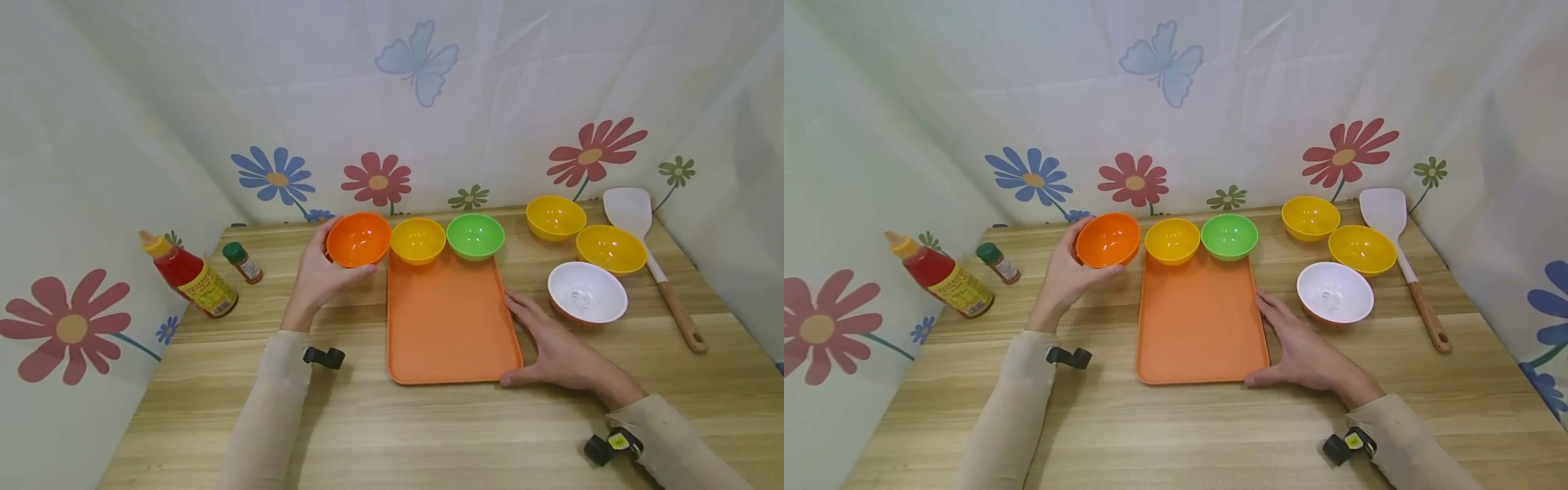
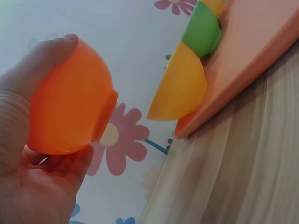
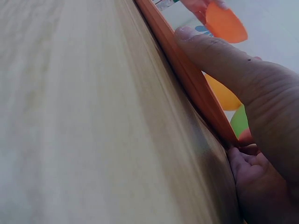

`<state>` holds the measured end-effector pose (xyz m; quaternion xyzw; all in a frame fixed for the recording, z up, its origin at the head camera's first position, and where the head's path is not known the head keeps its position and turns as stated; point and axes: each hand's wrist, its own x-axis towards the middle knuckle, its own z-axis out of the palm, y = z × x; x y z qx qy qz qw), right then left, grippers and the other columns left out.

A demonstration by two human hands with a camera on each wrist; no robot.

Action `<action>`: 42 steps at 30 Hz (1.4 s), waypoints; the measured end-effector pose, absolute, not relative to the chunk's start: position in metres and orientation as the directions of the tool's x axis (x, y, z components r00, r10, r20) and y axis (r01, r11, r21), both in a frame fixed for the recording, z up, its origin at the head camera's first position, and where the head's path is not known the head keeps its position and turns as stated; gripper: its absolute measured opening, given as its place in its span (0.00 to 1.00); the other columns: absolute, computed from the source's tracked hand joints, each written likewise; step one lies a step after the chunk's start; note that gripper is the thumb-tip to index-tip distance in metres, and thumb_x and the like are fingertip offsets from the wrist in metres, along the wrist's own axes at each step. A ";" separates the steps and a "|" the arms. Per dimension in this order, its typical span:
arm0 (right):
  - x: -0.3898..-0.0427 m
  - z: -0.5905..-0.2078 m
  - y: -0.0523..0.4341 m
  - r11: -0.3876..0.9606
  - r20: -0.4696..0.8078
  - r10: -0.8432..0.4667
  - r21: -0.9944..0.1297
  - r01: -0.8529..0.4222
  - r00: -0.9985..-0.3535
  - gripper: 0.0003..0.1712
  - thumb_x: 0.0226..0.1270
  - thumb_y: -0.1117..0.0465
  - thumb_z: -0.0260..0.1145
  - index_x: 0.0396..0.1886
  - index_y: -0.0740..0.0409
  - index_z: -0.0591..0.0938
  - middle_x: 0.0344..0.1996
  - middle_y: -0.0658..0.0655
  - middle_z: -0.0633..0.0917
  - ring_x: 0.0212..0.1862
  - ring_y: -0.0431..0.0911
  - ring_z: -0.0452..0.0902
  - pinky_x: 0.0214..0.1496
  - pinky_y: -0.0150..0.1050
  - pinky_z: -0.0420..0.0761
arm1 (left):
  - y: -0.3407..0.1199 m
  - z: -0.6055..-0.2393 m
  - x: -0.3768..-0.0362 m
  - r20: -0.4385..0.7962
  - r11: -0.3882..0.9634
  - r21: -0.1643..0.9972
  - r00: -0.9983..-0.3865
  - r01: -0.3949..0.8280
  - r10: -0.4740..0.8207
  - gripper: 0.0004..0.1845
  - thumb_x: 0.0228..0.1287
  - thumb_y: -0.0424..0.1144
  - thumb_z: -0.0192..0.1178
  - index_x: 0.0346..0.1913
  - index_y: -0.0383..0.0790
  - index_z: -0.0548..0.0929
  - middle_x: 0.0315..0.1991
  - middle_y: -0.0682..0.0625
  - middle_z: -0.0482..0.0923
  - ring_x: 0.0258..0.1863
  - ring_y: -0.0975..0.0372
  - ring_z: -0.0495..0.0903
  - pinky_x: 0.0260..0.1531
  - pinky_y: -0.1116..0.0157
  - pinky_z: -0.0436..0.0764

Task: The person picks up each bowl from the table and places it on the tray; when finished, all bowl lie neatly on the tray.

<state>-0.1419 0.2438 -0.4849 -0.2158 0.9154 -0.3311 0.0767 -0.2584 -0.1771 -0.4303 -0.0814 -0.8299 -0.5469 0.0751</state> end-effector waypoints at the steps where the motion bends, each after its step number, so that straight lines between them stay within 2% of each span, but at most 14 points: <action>1: -0.142 -0.485 0.244 0.689 0.001 -0.445 -0.639 -0.344 -0.895 0.80 0.38 0.25 0.81 0.85 0.49 0.52 0.84 0.50 0.49 0.80 0.54 0.53 0.77 0.61 0.63 | -0.176 -0.429 -0.258 0.221 0.383 0.896 -0.974 0.226 0.058 0.58 0.42 0.60 0.84 0.78 0.58 0.64 0.70 0.60 0.71 0.67 0.60 0.71 0.64 0.52 0.80; 11: -0.142 -0.483 0.243 0.686 -0.006 -0.447 -0.644 -0.338 -0.895 0.79 0.39 0.25 0.81 0.85 0.49 0.52 0.84 0.50 0.49 0.80 0.54 0.53 0.77 0.61 0.63 | -0.157 -0.415 -0.249 0.286 0.336 0.889 -0.950 0.311 0.123 0.56 0.44 0.55 0.85 0.77 0.55 0.66 0.68 0.60 0.72 0.65 0.61 0.72 0.61 0.54 0.82; 19: -0.142 -0.484 0.245 0.685 -0.013 -0.443 -0.651 -0.328 -0.897 0.79 0.38 0.25 0.82 0.86 0.47 0.51 0.84 0.50 0.49 0.80 0.54 0.53 0.77 0.63 0.62 | -0.138 -0.410 -0.243 0.275 0.329 0.892 -0.949 0.311 0.153 0.55 0.44 0.54 0.85 0.76 0.58 0.66 0.67 0.63 0.72 0.64 0.62 0.73 0.59 0.56 0.83; 25: -0.142 -0.484 0.246 0.688 -0.026 -0.438 -0.653 -0.317 -0.899 0.79 0.38 0.25 0.82 0.86 0.47 0.51 0.84 0.50 0.49 0.80 0.55 0.53 0.77 0.63 0.62 | -0.126 -0.409 -0.239 0.281 0.313 0.892 -0.943 0.325 0.177 0.57 0.43 0.53 0.86 0.77 0.54 0.65 0.67 0.62 0.72 0.63 0.63 0.74 0.59 0.57 0.83; 30: -0.141 -0.483 0.245 0.691 -0.023 -0.439 -0.647 -0.322 -0.898 0.79 0.38 0.25 0.82 0.85 0.48 0.52 0.84 0.50 0.49 0.80 0.55 0.53 0.77 0.63 0.62 | -0.117 -0.408 -0.237 0.293 0.299 0.892 -0.937 0.340 0.190 0.56 0.41 0.53 0.86 0.76 0.55 0.66 0.66 0.62 0.73 0.62 0.63 0.74 0.59 0.57 0.83; 42: -0.142 -0.484 0.244 0.681 -0.008 -0.447 -0.651 -0.335 -0.894 0.80 0.38 0.26 0.82 0.85 0.50 0.52 0.84 0.50 0.49 0.81 0.54 0.53 0.77 0.62 0.62 | -0.102 -0.412 -0.234 0.291 0.348 0.869 -0.931 0.353 0.218 0.56 0.39 0.54 0.87 0.74 0.57 0.68 0.66 0.62 0.70 0.63 0.65 0.72 0.58 0.58 0.83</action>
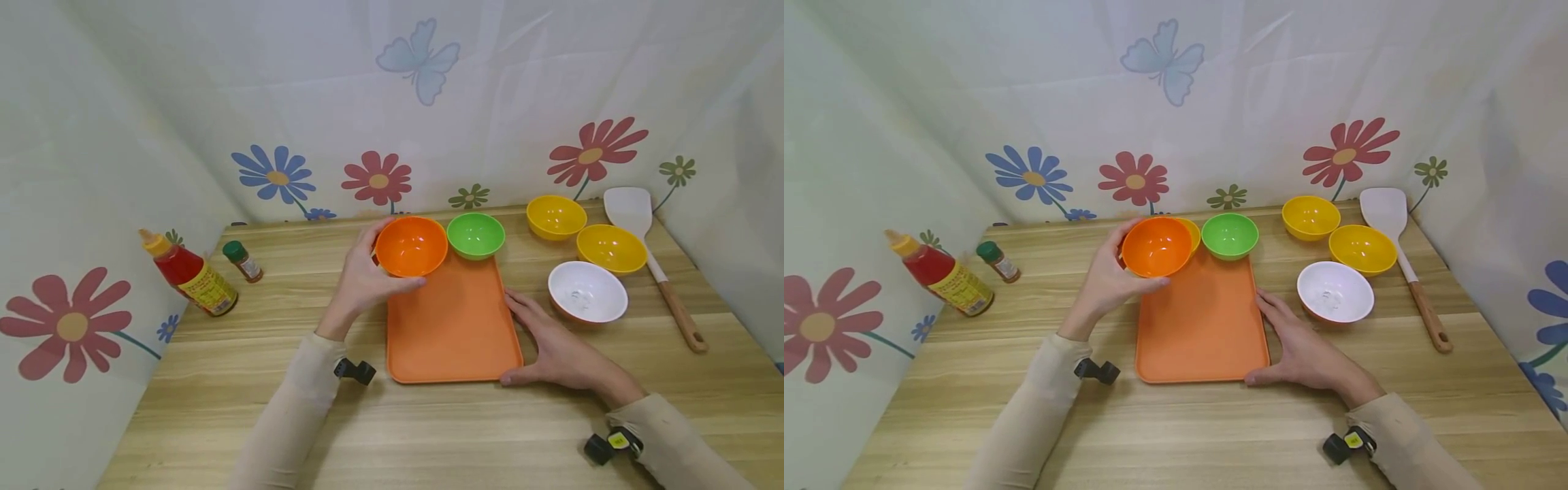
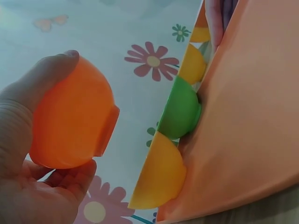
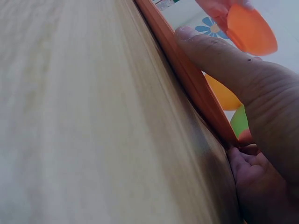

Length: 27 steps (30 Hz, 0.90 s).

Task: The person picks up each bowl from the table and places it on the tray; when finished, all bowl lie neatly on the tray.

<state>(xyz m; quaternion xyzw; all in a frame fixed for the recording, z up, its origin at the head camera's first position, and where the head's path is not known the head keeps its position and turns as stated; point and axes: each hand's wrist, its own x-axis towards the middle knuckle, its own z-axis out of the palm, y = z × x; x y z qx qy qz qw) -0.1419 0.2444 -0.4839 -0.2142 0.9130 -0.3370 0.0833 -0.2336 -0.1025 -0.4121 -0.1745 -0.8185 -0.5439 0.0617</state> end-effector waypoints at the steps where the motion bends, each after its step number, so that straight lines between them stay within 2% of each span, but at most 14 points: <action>1: -0.142 -0.484 0.245 0.681 -0.007 -0.448 -0.651 -0.336 -0.894 0.80 0.38 0.26 0.82 0.85 0.50 0.52 0.84 0.50 0.49 0.81 0.54 0.52 0.77 0.62 0.62 | -0.102 -0.413 -0.234 0.289 0.347 0.869 -0.931 0.352 0.221 0.56 0.39 0.54 0.87 0.74 0.57 0.67 0.66 0.62 0.70 0.63 0.64 0.72 0.58 0.57 0.83; 9: -0.142 -0.485 0.245 0.681 -0.002 -0.451 -0.647 -0.343 -0.892 0.80 0.38 0.26 0.82 0.85 0.51 0.52 0.84 0.52 0.49 0.81 0.55 0.52 0.77 0.62 0.62 | -0.104 -0.422 -0.232 0.238 0.394 0.864 -0.944 0.313 0.227 0.58 0.38 0.57 0.86 0.75 0.54 0.66 0.66 0.61 0.71 0.62 0.63 0.72 0.56 0.57 0.84; 17: -0.142 -0.484 0.245 0.683 -0.002 -0.453 -0.644 -0.345 -0.892 0.80 0.38 0.26 0.82 0.85 0.51 0.52 0.84 0.51 0.49 0.81 0.54 0.52 0.78 0.61 0.61 | -0.106 -0.432 -0.230 0.197 0.416 0.863 -0.949 0.286 0.245 0.56 0.40 0.53 0.86 0.75 0.53 0.67 0.65 0.59 0.72 0.61 0.62 0.75 0.56 0.57 0.84; 27: -0.142 -0.484 0.245 0.681 -0.004 -0.447 -0.651 -0.337 -0.894 0.79 0.38 0.26 0.82 0.85 0.50 0.52 0.84 0.50 0.50 0.81 0.53 0.52 0.78 0.60 0.61 | -0.111 -0.448 -0.226 0.128 0.424 0.875 -0.957 0.233 0.261 0.55 0.41 0.54 0.86 0.74 0.53 0.67 0.65 0.59 0.73 0.61 0.62 0.75 0.59 0.55 0.83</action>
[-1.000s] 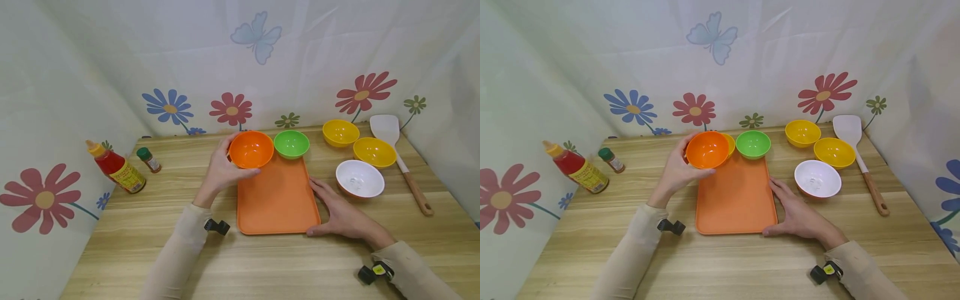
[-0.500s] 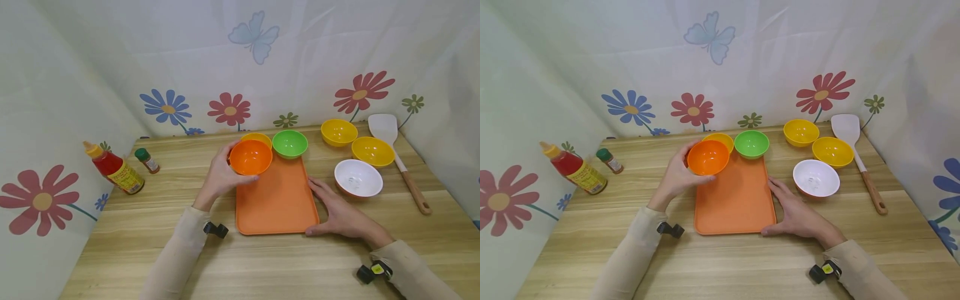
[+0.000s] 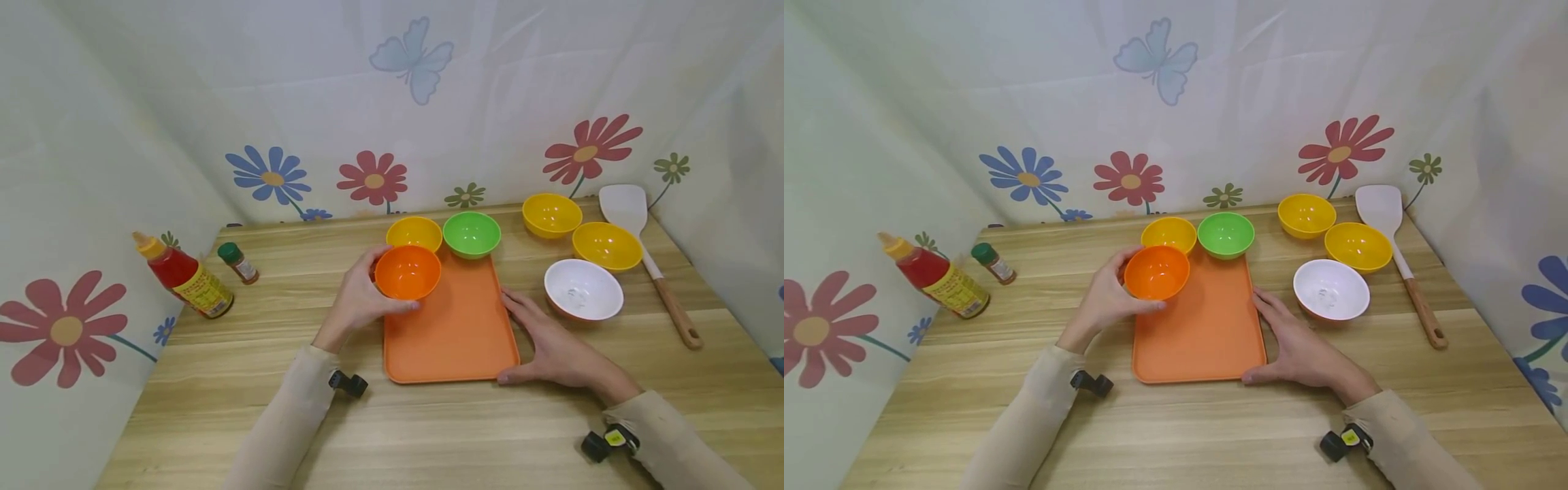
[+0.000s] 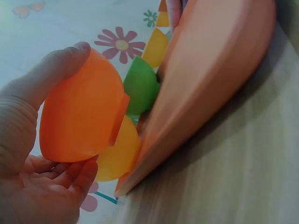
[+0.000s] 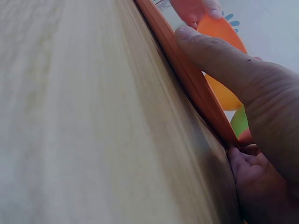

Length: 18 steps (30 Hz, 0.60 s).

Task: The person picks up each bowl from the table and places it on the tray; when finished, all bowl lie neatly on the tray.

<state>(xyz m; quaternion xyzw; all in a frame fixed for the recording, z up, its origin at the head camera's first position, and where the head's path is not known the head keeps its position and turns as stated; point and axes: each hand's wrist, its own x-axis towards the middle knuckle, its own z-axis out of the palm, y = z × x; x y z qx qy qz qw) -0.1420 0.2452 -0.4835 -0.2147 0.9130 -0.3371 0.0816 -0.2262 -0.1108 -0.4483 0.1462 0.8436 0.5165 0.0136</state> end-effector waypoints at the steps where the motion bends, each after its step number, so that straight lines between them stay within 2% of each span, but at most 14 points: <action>1: -0.142 -0.483 0.245 0.680 -0.007 -0.446 -0.652 -0.334 -0.895 0.80 0.38 0.26 0.82 0.85 0.50 0.52 0.84 0.50 0.50 0.81 0.53 0.52 0.78 0.60 0.61 | -0.111 -0.450 -0.226 0.127 0.427 0.873 -0.956 0.234 0.264 0.55 0.41 0.54 0.86 0.74 0.52 0.67 0.65 0.59 0.73 0.61 0.61 0.75 0.59 0.54 0.83; 10: -0.142 -0.484 0.246 0.682 -0.011 -0.443 -0.653 -0.329 -0.896 0.80 0.38 0.25 0.82 0.85 0.48 0.52 0.84 0.49 0.49 0.81 0.53 0.52 0.78 0.61 0.62 | -0.113 -0.460 -0.230 0.119 0.460 0.855 -0.955 0.237 0.271 0.58 0.38 0.59 0.86 0.74 0.52 0.67 0.66 0.58 0.73 0.63 0.61 0.75 0.62 0.52 0.81; 18: -0.143 -0.484 0.246 0.678 -0.009 -0.446 -0.656 -0.331 -0.895 0.80 0.38 0.26 0.82 0.85 0.49 0.52 0.84 0.50 0.49 0.81 0.53 0.52 0.78 0.60 0.61 | -0.114 -0.466 -0.231 0.093 0.484 0.846 -0.957 0.222 0.277 0.58 0.38 0.56 0.87 0.75 0.52 0.66 0.67 0.59 0.72 0.63 0.61 0.74 0.63 0.52 0.80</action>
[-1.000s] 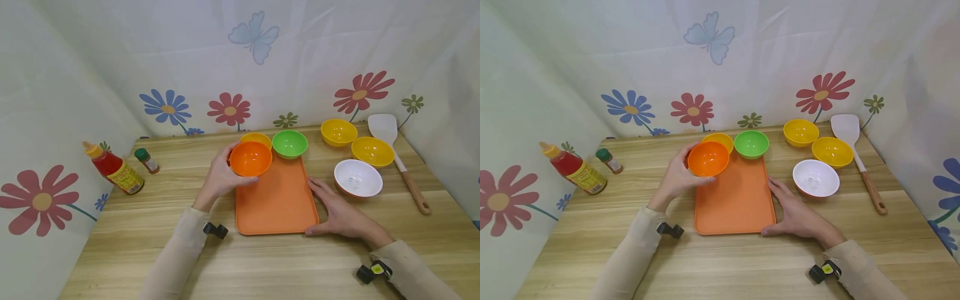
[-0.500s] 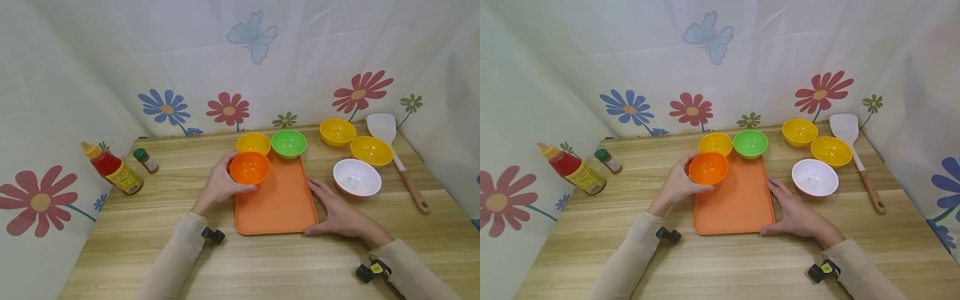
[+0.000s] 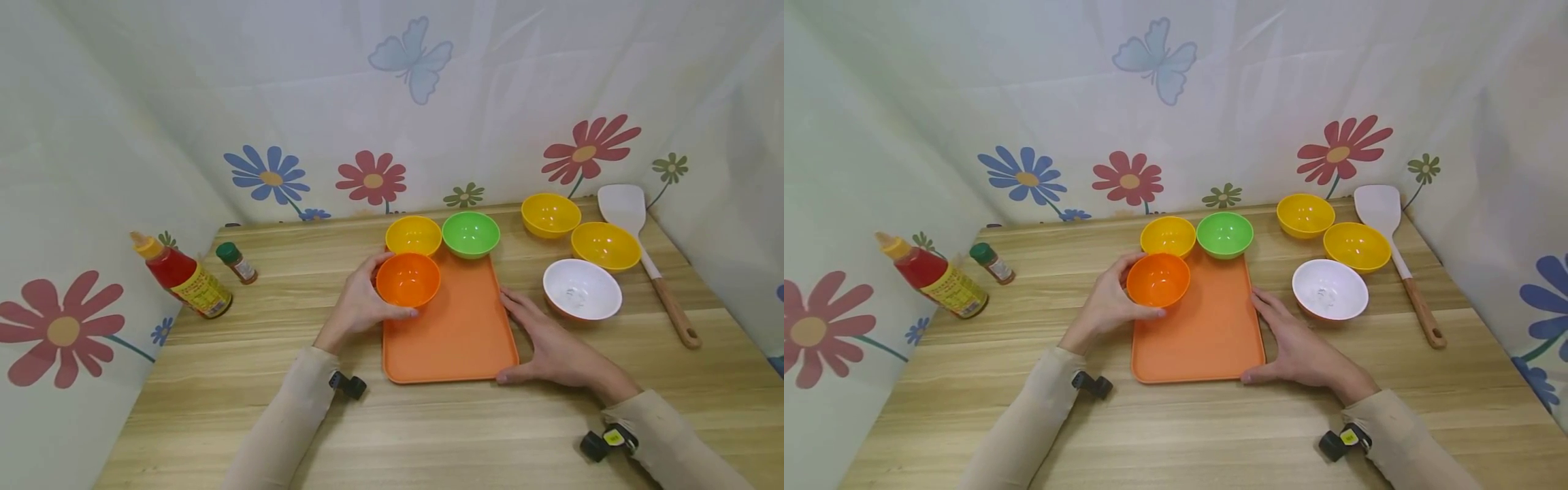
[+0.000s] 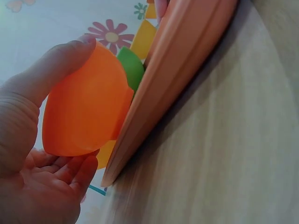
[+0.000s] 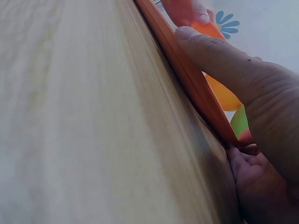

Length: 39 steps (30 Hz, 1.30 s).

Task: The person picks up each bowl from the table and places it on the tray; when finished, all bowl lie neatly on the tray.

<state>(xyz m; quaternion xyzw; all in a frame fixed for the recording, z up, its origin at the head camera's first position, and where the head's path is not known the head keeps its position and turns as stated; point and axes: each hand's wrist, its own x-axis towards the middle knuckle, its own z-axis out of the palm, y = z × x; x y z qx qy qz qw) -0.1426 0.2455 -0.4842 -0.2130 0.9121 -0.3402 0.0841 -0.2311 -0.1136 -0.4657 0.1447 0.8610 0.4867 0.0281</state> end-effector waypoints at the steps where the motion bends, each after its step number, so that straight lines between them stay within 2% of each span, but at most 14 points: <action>1: -0.143 -0.484 0.245 0.677 -0.009 -0.446 -0.657 -0.331 -0.895 0.80 0.38 0.26 0.82 0.85 0.49 0.52 0.84 0.50 0.49 0.81 0.52 0.52 0.78 0.60 0.61 | -0.114 -0.466 -0.231 0.092 0.481 0.848 -0.956 0.222 0.280 0.58 0.38 0.55 0.87 0.75 0.51 0.67 0.66 0.59 0.73 0.63 0.60 0.74 0.63 0.52 0.80; 13: -0.143 -0.485 0.245 0.677 0.002 -0.448 -0.652 -0.340 -0.894 0.80 0.38 0.26 0.82 0.85 0.50 0.52 0.84 0.50 0.49 0.81 0.53 0.52 0.78 0.61 0.61 | -0.118 -0.474 -0.233 0.071 0.461 0.860 -0.946 0.219 0.317 0.56 0.39 0.54 0.87 0.74 0.53 0.67 0.64 0.61 0.74 0.62 0.62 0.74 0.65 0.53 0.78; 23: -0.141 -0.485 0.245 0.670 0.014 -0.455 -0.654 -0.353 -0.890 0.80 0.38 0.27 0.83 0.85 0.53 0.53 0.84 0.53 0.50 0.80 0.55 0.53 0.77 0.62 0.61 | -0.119 -0.474 -0.232 0.076 0.476 0.850 -0.947 0.225 0.311 0.60 0.35 0.59 0.87 0.75 0.52 0.67 0.65 0.60 0.72 0.63 0.60 0.73 0.66 0.51 0.78; 32: -0.141 -0.484 0.245 0.662 0.023 -0.461 -0.657 -0.361 -0.887 0.80 0.38 0.27 0.83 0.85 0.54 0.52 0.84 0.53 0.50 0.81 0.55 0.53 0.77 0.62 0.61 | -0.117 -0.468 -0.228 0.082 0.462 0.858 -0.948 0.224 0.308 0.63 0.35 0.56 0.88 0.77 0.52 0.64 0.68 0.59 0.69 0.65 0.60 0.71 0.68 0.51 0.76; 39: -0.141 -0.484 0.245 0.661 0.029 -0.460 -0.656 -0.364 -0.887 0.80 0.38 0.27 0.83 0.85 0.54 0.53 0.84 0.53 0.51 0.81 0.55 0.53 0.77 0.62 0.61 | -0.119 -0.454 -0.225 0.116 0.431 0.870 -0.950 0.238 0.290 0.63 0.39 0.50 0.88 0.79 0.48 0.61 0.76 0.49 0.64 0.74 0.52 0.65 0.73 0.48 0.69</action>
